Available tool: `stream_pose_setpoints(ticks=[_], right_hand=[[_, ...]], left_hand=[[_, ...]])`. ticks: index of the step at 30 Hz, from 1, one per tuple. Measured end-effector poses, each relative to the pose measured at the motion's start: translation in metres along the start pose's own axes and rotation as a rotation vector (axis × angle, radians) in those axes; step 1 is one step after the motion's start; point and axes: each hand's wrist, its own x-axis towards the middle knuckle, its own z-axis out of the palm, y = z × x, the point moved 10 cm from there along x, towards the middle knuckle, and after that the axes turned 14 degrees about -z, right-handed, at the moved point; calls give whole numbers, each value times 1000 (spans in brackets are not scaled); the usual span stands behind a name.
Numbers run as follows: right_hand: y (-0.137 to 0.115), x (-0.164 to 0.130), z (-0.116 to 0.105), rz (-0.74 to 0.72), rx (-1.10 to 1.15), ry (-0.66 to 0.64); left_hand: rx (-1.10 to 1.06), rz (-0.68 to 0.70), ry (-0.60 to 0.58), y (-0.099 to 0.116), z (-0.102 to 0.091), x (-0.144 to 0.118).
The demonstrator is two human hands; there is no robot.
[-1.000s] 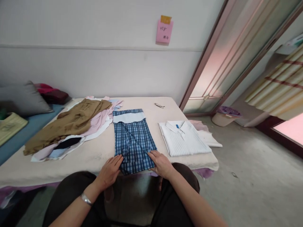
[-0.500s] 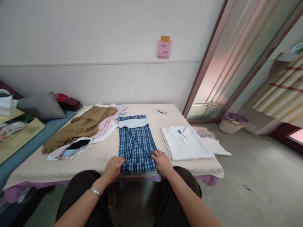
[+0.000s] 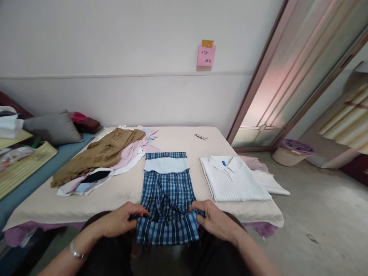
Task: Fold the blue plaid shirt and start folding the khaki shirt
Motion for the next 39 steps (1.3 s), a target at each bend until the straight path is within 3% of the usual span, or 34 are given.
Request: stream_pose_setpoints(ticks=[3, 5, 8, 11, 14, 17, 21, 26, 29, 32, 35, 39], right_hand=[[11, 49, -39, 26, 156, 86], [31, 92, -69, 12, 208, 191], [89, 157, -100, 68, 327, 384], [165, 194, -95, 258, 519, 559], [220, 191, -69, 426, 562, 606], [237, 175, -47, 414, 578, 576], [238, 163, -38, 367, 513, 538], [233, 172, -74, 428, -140, 501], [213, 197, -100, 300, -436, 547], [205, 232, -99, 82, -371, 496], [210, 253, -95, 4, -215, 454], [208, 261, -98, -27, -192, 442]], left_hand=[[-429, -24, -106, -2, -41, 48], [-745, -55, -43, -14, -76, 93], [-1177, -121, 151, -51, -113, 161], [-1359, -179, 279, -92, -111, 208], [-1411, -302, 259, -126, -80, 226], [-1402, -363, 224, -140, -60, 229], [-1302, -441, 338, -151, -65, 233], [-1139, -485, 516, -169, -88, 241], [-977, -479, 662, -176, -116, 241], [-566, -342, 728, -154, -149, 253], [-128, -121, 656, -115, -158, 273], [-193, 3, 480, -102, -157, 290]])
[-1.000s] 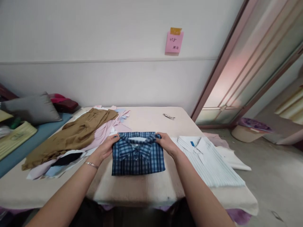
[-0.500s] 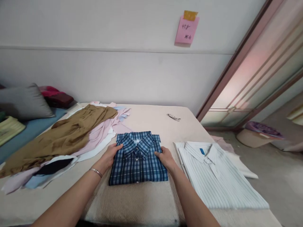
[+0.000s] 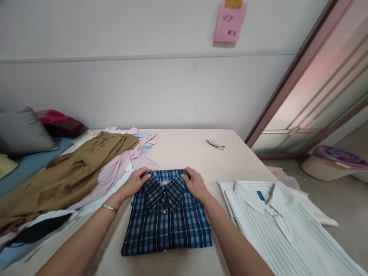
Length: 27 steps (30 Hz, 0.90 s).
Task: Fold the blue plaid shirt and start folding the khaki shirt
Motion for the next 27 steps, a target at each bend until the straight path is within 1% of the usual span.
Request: stream_pose_setpoints(ticks=[1, 2, 3, 4, 6, 8, 10, 12, 13, 15, 17, 18, 20, 23, 25, 27], right_hand=[[-2, 1, -2, -7, -3, 8], [-2, 3, -3, -7, -21, 20], [-1, 4, -3, 8, -66, 27], [2, 4, -3, 37, -145, 23], [8, 4, 1, 101, -381, -23], [5, 5, 5, 103, -628, -82], [-12, 6, 2, 32, -786, -94], [-36, 4, -10, -26, -847, -51], [-49, 1, -16, -41, -854, -28], [-70, -5, -20, -73, -836, -16], [-81, -13, -8, -104, -797, -53], [-80, -16, 3, -104, -778, -86], [-62, -23, 27, -55, -749, -162], [-21, -30, 56, 37, -708, -256], [-2, -33, 66, 59, -693, -267], [7, -34, 68, 53, -690, -249]], left_hand=[[-43, -22, -18, -2, 1, 3], [-48, -57, -4, -4, 1, 5], [-14, -99, 44, -8, -1, 8], [46, -145, 112, -12, -2, 10], [181, -226, 241, -17, -4, 11], [275, -277, 337, -17, -7, 7], [380, -261, 439, -6, -15, -5], [512, -188, 520, 13, -20, -23], [559, -135, 532, 24, -19, -33], [607, -9, 496, 42, -4, -52], [645, 110, 427, 53, 22, -65], [666, 147, 395, 54, 36, -67], [709, 155, 342, 47, 59, -63], [733, 97, 289, 23, 80, -46], [728, 80, 270, 9, 88, -38], [711, 77, 263, 0, 91, -34]])
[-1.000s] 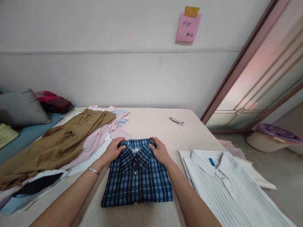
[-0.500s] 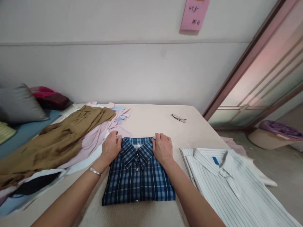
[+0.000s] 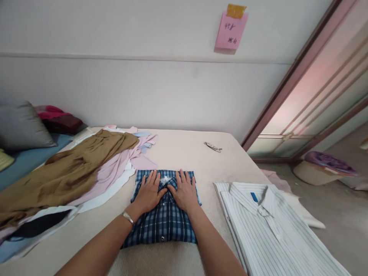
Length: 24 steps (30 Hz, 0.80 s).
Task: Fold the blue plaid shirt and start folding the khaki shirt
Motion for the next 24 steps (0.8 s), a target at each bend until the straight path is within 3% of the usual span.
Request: stream_pose_setpoints(ticks=[4, 8, 11, 13, 18, 21, 24], right_hand=[[3, 5, -5, 5, 20, -30], [0, -3, -21, 65, 131, -223], [-19, -29, -47, 60, 137, -174], [-39, -53, -53, 25, 96, -106], [-67, -97, -19, -33, 33, -108], [-66, -100, -9, -55, 10, -89], [-63, -98, -8, -48, 25, -94]], left_hand=[[-19, -23, -85, -5, -1, 7], [-44, -69, -277, -12, -23, 4], [-82, -79, -184, -11, -55, -22], [-73, -52, -94, -3, -64, -53], [17, 37, -48, 13, -36, -118], [50, 85, -56, 14, -24, -125], [51, 84, -77, 12, -25, -119]])
